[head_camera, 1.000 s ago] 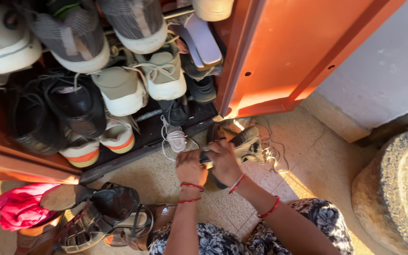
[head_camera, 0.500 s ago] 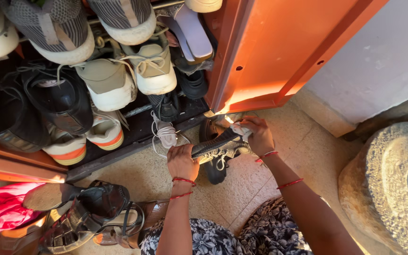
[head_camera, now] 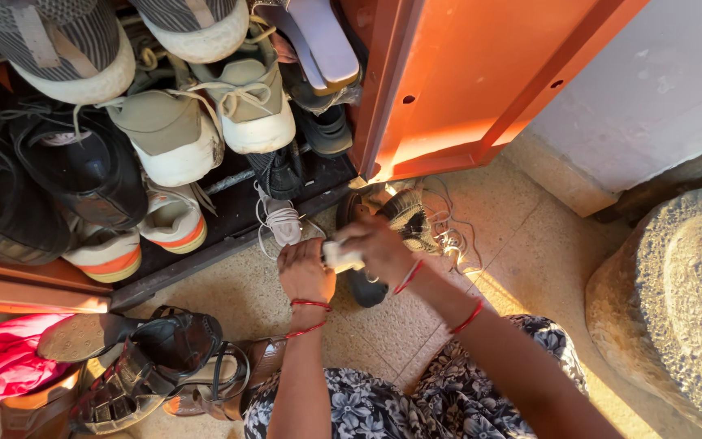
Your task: The person sits on the floor and wipes a pair of black sneakers with a white cloth. They clean the upper, sides, and sole of each shoe, then place them back into an orange shoe cabinet.
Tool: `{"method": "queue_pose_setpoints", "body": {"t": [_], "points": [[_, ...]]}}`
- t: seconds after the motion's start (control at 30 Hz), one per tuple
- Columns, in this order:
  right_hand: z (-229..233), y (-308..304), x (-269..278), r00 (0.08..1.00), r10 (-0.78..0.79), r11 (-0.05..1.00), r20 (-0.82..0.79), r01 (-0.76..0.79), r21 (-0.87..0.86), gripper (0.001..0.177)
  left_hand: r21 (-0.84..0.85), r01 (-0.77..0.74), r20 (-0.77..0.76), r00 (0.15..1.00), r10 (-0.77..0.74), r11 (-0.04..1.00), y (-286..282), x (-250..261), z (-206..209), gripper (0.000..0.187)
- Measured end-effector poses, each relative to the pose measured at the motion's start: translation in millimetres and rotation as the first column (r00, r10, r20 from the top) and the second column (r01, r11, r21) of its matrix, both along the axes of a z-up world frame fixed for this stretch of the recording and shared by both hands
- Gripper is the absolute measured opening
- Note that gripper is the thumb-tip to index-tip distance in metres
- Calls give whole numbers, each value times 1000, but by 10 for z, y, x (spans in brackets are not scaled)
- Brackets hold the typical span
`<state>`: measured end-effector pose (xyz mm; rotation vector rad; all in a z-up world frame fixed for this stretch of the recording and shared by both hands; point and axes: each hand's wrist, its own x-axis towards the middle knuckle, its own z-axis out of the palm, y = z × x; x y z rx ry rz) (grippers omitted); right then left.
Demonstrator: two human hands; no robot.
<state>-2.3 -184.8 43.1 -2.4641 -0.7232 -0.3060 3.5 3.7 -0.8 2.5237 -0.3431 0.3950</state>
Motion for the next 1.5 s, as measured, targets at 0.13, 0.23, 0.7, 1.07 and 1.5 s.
{"method": "queue_pose_setpoints", "body": {"t": [0.13,0.23,0.7,1.07,1.5], "points": [[-221,-870,194,992,-118,968,54,127,-218,31,-20,-1,14,1000,2,1000,-15,-17,12,49],[-361,-1551,192,928,-359,834,97,365,-413,38,-15,-29,-13,1000,28,999,-47,-2,35,51],[-352,-504,54,885,-457,886,87,462,-47,47,261,-42,33,999,34,964,-75,-68,371,58],[-428,23,-255,955,6,986,298,43,-159,25,152,-150,-192,965,178,977,59,61,13,51],[-531,-42,-7,947,-316,942,59,306,137,34,117,-153,-123,978,167,981,-141,18,81,53]]}}
